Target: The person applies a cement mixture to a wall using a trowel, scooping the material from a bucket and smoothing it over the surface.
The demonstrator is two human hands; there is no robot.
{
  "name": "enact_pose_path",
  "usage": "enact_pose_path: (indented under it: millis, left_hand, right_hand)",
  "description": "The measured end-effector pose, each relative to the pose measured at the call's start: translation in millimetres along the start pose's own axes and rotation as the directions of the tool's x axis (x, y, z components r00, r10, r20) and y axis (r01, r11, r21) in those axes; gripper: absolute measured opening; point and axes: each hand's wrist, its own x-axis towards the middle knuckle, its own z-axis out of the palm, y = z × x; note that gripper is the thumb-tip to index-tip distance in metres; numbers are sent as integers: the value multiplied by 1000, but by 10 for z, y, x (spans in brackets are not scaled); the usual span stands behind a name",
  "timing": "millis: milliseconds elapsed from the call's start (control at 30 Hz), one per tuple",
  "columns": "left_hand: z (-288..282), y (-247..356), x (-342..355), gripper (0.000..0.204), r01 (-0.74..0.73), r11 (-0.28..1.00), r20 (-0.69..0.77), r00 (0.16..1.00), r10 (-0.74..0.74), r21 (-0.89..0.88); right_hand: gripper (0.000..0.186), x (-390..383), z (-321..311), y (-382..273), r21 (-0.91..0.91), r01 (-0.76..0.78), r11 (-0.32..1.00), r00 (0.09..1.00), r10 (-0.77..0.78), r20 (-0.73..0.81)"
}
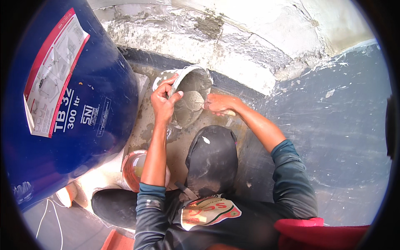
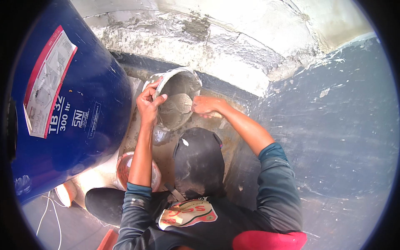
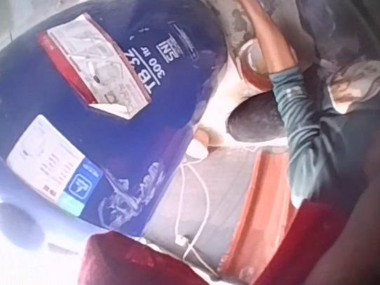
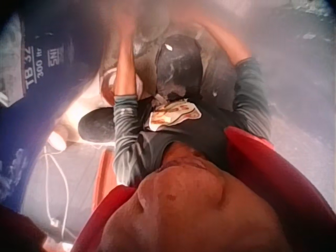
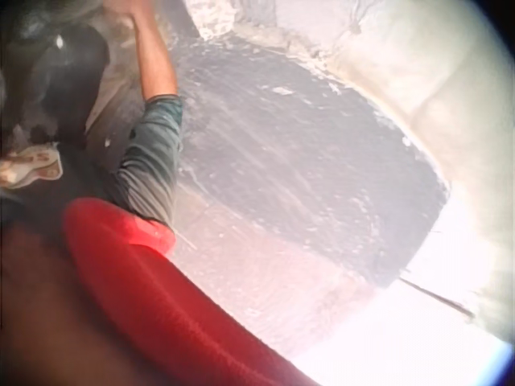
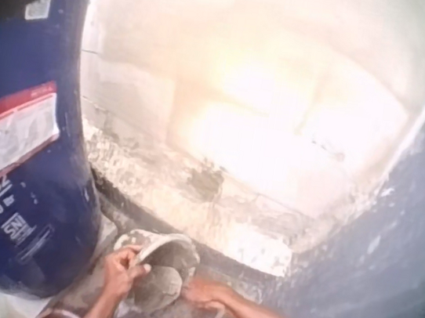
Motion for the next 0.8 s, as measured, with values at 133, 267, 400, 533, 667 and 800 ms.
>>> enact_pose_path:
  millis: [133, 267, 400, 533, 667, 800]
  left_hand:
    - [29, 51, 19, 32, 13, 991, -30, 999, -17, -135]
    - [-24, 88, 30, 31, 6, 980, -130, 991, -33, -199]
    - [-178, 85, 55, 32, 48, 921, -282, 945, -167, -386]
    - [-341, -104, 54, 27, 34, 844, -376, 885, -274, -536]
    - [-406, -136, 14, 26, 44, 752, -385, 838, -387, -658]
    - [-519, -297, 8, 26, 15, 737, -414, 820, -396, -675]
  right_hand:
    - [36, -97, 49, 70, 492, -1, 870, 984, -87, 157]
    - [34, -131, 144, 132, 768, 50, 638, 957, -250, 146]
    - [33, -141, -51, 33, 718, 84, 691, 985, -165, 45]
    - [31, -290, -243, -118, 631, 139, 763, 983, -183, 5]
    - [31, -548, -356, -282, 608, 128, 783, 983, -180, 24]
    - [31, -736, -422, -453, 662, 111, 741, 984, -176, 31]
